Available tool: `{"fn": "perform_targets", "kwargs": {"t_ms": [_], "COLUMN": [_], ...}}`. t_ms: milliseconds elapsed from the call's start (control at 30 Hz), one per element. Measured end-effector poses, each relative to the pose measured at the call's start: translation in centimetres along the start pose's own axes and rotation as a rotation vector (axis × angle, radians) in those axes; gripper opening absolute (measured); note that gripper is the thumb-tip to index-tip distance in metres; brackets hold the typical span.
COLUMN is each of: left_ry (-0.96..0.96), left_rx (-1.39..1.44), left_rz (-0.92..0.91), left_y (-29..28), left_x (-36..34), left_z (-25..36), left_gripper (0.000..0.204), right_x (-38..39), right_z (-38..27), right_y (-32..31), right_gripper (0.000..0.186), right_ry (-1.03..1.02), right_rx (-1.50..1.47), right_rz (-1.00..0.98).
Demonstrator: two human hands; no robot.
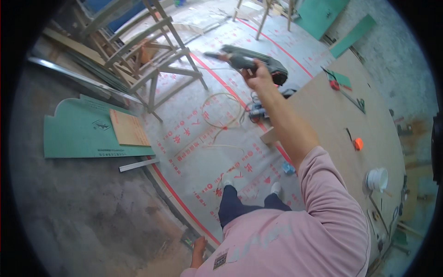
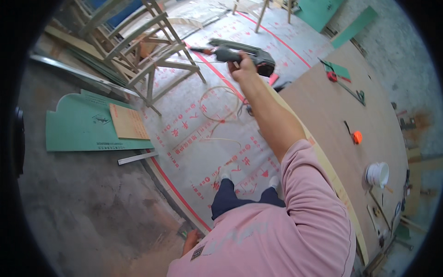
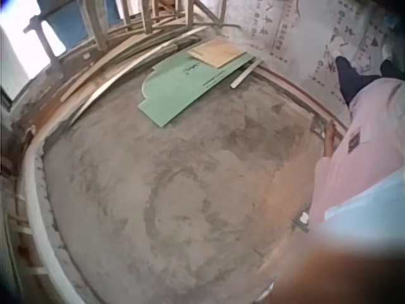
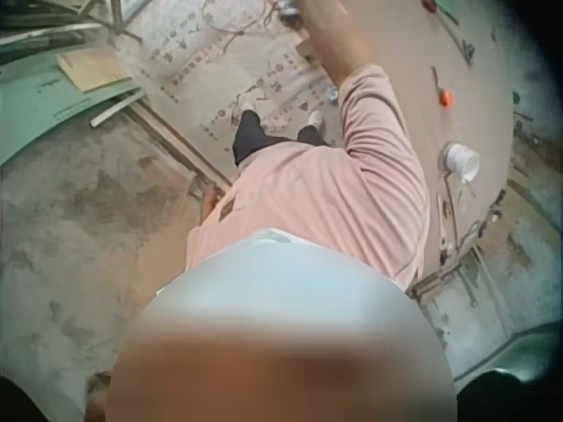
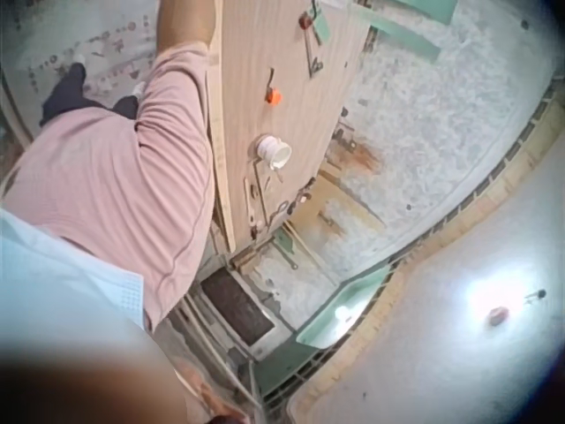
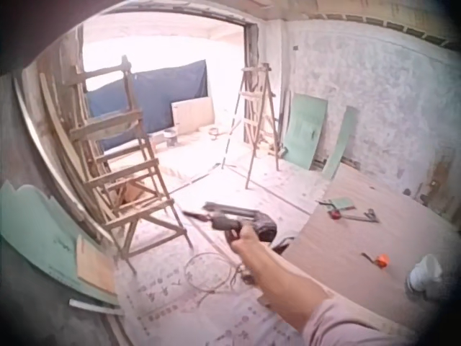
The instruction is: Measuring, marking, and nailing wooden strips onto a large plywood board.
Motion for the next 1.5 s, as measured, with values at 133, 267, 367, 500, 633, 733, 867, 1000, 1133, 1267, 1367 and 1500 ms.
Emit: {"fn": "perform_targets", "kwargs": {"t_ms": [133,267,367,500,633,733,867,1000,1133,1267,1367,1500], "left_ry": [-0.023,-0.014,0.2,0.289,0.917,1.024,0.832,0.897,1.286,1.338,1.38,1.439], "left_rx": [0.125,0.135,-0.234,-0.415,-1.423,-1.547,-1.337,-1.271,-1.324,-1.298,-1.318,-1.326], "left_rz": [-0.14,-0.243,-0.407,-0.456,-0.336,-0.336,-0.438,-0.4,-0.603,-0.835,-0.897,-0.999], "left_y": [-4.9,-6.5,-3.6,-2.4,2.8,9.4,22.5,36.9,57.0,71.0,80.3,93.2], "left_x": [-1.9,-1.6,-3.5,-3.2,-1.6,2.3,8.8,18.1,38.9,51.8,59.7,65.6], "left_z": [5.9,16.6,23.2,31.1,36.4,39.5,40.7,42.5,38.5,33.1,28.0,21.5], "left_gripper": [0.032,0.036,0.043,0.034,0.029,0.031,0.037,0.036,0.034,0.029,0.024,0.022], "right_x": [10.1,21.5,30.0,47.6,65.8,85.8,109.9,121.5,123.5,121.0,119.7,120.3], "right_z": [2.1,-7.2,-17.2,-29.8,-37.5,-42.9,-45.2,-42.8,-37.4,-34.3,-32.5,-30.6], "right_y": [-4.0,-9.0,-14.3,-23.4,-34.9,-48.4,-62.7,-69.6,-78.7,-83.8,-88.3,-94.8], "right_gripper": [0.012,0.009,0.011,0.013,0.023,0.023,0.018,0.027,0.037,0.038,0.038,0.034], "right_ry": [-0.161,-0.546,-0.567,-0.644,-0.603,0.044,0.221,-0.031,-0.161,-0.22,-0.208,-0.133], "right_rx": [0.27,0.739,1.166,1.403,2.016,2.383,2.339,2.036,1.786,1.597,1.445,1.314], "right_rz": [-0.281,-0.19,-0.141,0.199,0.269,0.913,1.503,1.689,1.583,1.506,1.469,1.444]}}
Point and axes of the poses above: each hand's wrist, its own x-axis away from the middle knuckle, its own y-axis out of the palm, z = x × y, the point moved 10 cm from there along -x, towards the middle knuckle, and after that the axes turned 11 degrees about -y, right-handed, at the moved point
